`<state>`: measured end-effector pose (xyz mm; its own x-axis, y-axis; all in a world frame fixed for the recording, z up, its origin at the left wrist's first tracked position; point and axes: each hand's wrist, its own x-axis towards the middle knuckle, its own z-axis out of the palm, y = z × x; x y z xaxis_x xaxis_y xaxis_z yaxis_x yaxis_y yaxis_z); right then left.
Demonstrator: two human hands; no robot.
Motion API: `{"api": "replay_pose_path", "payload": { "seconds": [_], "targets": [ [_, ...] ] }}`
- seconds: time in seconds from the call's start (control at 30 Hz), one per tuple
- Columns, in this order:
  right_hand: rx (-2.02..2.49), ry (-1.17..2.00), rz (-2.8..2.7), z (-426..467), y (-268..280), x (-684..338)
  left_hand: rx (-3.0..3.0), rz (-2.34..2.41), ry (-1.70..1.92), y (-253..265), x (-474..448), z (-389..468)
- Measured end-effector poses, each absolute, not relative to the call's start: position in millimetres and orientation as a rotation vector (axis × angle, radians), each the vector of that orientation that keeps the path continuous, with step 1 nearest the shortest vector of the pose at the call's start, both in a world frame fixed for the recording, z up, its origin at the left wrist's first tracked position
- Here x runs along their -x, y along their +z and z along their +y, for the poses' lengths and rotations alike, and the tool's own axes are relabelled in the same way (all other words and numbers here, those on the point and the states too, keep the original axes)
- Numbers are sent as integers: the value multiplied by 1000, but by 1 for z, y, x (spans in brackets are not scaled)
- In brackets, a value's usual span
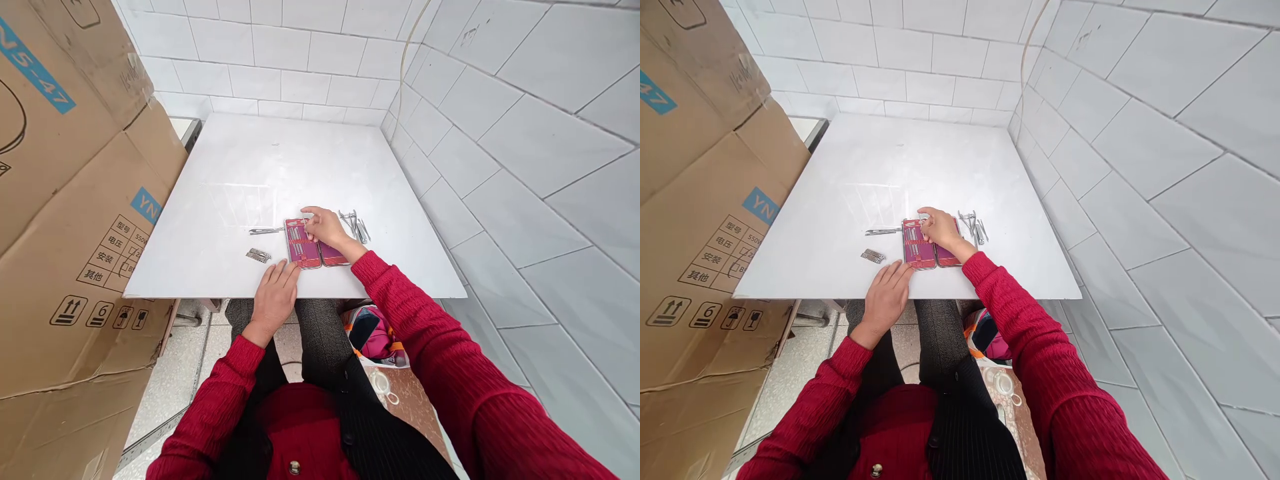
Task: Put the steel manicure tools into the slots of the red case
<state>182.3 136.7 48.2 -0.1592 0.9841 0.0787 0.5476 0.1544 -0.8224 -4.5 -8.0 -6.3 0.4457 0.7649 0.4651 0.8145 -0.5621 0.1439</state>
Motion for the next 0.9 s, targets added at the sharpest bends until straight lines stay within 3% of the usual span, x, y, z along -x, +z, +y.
{"api": "replay_pose_path", "payload": {
  "seconds": [0.1,0.67,0.9],
  "targets": [
    [1422,982,-1733,140,45,-175,2576,-1409,-747,-7,5,-8],
    [1473,980,-1703,154,34,-170,2581,-1407,-738,-8,5,-7],
    [1517,773,-1821,152,35,-174,2568,-1397,-731,-7,4,-7]
  ]
}}
